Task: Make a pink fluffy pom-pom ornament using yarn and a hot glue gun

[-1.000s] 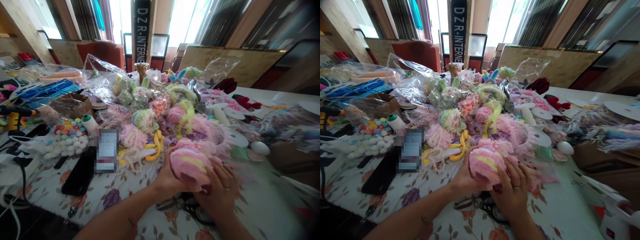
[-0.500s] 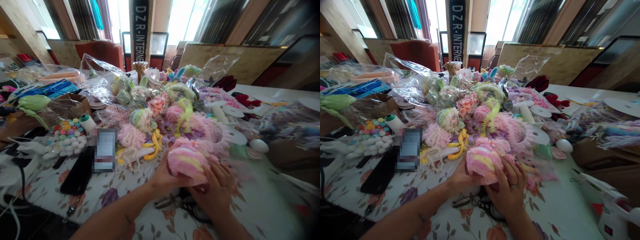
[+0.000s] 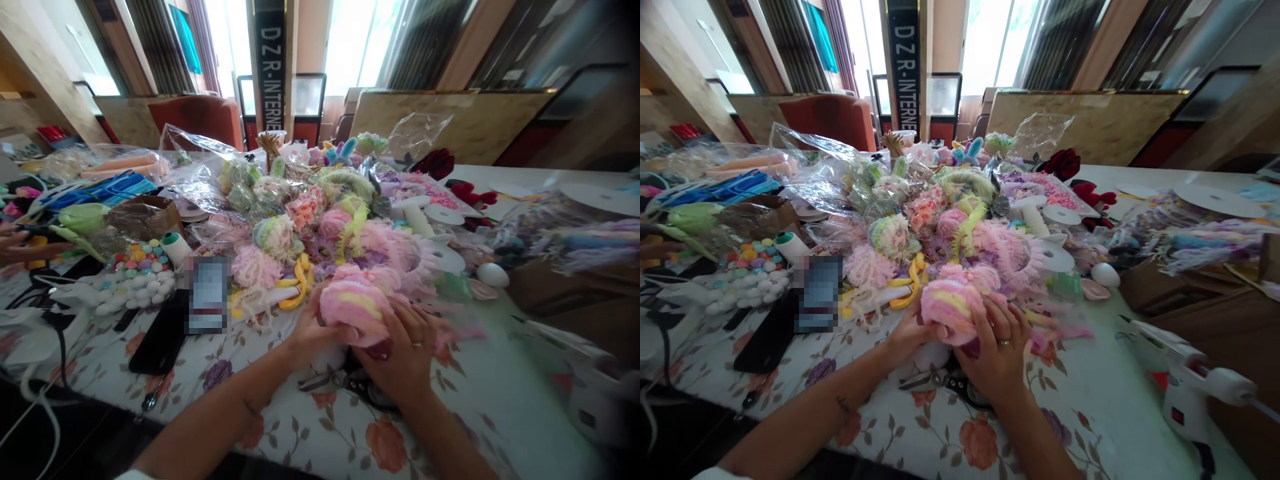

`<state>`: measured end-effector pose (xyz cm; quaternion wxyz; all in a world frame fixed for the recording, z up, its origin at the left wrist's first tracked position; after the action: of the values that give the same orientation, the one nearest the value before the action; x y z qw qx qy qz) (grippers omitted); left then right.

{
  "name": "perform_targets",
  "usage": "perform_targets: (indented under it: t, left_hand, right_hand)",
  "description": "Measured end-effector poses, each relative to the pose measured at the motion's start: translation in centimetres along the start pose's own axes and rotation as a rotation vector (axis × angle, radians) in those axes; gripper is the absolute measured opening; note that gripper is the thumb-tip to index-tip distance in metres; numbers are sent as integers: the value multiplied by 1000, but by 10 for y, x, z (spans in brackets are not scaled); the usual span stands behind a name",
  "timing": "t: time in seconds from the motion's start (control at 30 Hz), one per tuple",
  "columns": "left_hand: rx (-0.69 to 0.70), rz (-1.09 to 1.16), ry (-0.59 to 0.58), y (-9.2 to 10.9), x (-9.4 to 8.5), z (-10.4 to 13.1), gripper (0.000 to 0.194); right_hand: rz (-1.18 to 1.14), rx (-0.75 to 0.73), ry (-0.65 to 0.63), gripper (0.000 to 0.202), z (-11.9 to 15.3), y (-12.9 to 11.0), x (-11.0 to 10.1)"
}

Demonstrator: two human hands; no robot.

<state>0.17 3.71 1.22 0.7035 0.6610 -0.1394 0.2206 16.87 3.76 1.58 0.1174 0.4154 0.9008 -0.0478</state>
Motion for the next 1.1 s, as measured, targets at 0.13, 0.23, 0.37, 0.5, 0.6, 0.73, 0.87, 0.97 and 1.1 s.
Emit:
perform_targets:
  t: [0.13,0.23,0.37,0.5,0.6,0.73,0.87,0.97,1.1]
  left_hand:
    - [-64,76,-58,7,6,6,72]
    - [-29,69,-73,9,6,7,64]
    - [19,82,-80,11,4,4,67]
    - [42,96,-75,13,0,1,68]
    - [66,100,-59,15,-2,-1,72]
    - [64,100,-22,14,-4,-2,74]
    - [18,119,-27,13,-2,0,72]
    - [-5,129,-44,13,0,1,70]
    - [-33,154,-71,14,1,1,73]
  right_hand:
    - [-10,-10,-3,80,-1,-4,0]
    - [-25,-14,-17,80,-4,-6,0]
    - [-67,-68,-34,75,-12,-3,0]
    - [-139,-109,-54,74,-21,4,3]
    - [-182,-72,-54,77,-23,10,7]
    - [-197,-27,-59,77,-19,10,12]
    - [-188,-3,-32,79,-13,7,11]
    - [-187,15,-8,81,-10,4,8]
    - [-210,38,10,83,-10,-1,6]
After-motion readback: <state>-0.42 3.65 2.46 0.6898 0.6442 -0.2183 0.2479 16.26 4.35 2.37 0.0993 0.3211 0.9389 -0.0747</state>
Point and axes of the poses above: each hand's wrist, its own z-axis away from the middle knuckle, its own x-axis out of the palm, y = z × x, the point moved 2 cm from there along -z, towards the middle knuckle, and after that the axes turned 14 degrees about y, right-handed, at the moved point
